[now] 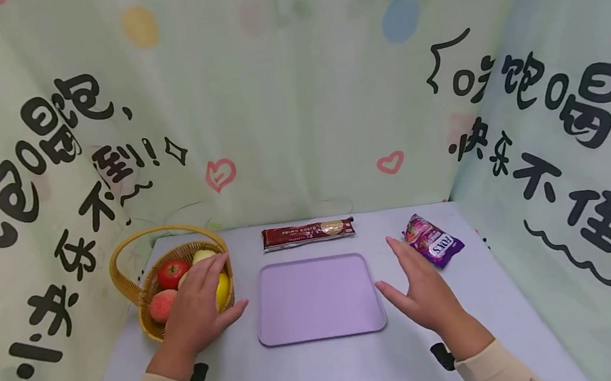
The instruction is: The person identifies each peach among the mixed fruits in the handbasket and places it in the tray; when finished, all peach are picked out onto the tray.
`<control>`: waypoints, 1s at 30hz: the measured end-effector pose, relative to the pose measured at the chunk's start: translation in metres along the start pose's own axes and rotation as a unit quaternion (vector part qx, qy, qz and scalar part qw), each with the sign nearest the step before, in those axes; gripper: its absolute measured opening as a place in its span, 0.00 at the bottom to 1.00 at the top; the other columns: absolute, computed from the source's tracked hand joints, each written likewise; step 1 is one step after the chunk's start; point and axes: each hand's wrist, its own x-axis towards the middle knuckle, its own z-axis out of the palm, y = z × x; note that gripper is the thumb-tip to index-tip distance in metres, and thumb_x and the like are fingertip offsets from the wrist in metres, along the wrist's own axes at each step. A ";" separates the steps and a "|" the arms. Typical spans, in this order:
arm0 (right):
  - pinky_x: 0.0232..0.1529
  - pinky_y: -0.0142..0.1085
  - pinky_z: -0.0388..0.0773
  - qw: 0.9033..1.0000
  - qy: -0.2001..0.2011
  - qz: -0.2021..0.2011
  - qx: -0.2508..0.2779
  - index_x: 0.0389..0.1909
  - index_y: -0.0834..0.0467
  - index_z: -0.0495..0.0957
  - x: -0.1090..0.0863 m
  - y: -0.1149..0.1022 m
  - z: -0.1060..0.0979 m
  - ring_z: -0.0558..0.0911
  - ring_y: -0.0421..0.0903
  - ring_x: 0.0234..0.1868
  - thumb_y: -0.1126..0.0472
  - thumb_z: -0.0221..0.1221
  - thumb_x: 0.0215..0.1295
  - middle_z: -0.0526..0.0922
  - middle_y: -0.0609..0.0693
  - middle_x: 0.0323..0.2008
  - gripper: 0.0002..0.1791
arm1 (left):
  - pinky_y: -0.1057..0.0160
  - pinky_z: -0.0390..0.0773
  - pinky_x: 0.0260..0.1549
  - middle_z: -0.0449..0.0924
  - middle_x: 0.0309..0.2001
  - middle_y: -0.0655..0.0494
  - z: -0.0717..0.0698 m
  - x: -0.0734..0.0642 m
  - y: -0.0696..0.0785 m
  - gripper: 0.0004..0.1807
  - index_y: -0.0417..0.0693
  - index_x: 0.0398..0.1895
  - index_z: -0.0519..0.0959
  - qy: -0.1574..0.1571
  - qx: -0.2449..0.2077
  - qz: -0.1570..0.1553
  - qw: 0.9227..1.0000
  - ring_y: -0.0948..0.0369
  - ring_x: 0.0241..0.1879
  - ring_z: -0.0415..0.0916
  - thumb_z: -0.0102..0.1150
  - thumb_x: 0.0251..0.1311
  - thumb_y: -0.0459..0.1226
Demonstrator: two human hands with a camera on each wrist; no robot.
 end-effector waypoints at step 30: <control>0.61 0.56 0.79 0.959 -0.077 0.247 0.116 0.74 0.65 0.62 -0.020 0.060 0.092 0.80 0.58 0.58 0.48 0.67 0.66 0.78 0.62 0.59 0.43 | 0.30 0.65 0.67 0.61 0.74 0.38 0.037 -0.038 -0.049 0.53 0.44 0.77 0.58 -0.068 -0.113 -0.236 0.963 0.39 0.71 0.58 0.74 0.54 0.55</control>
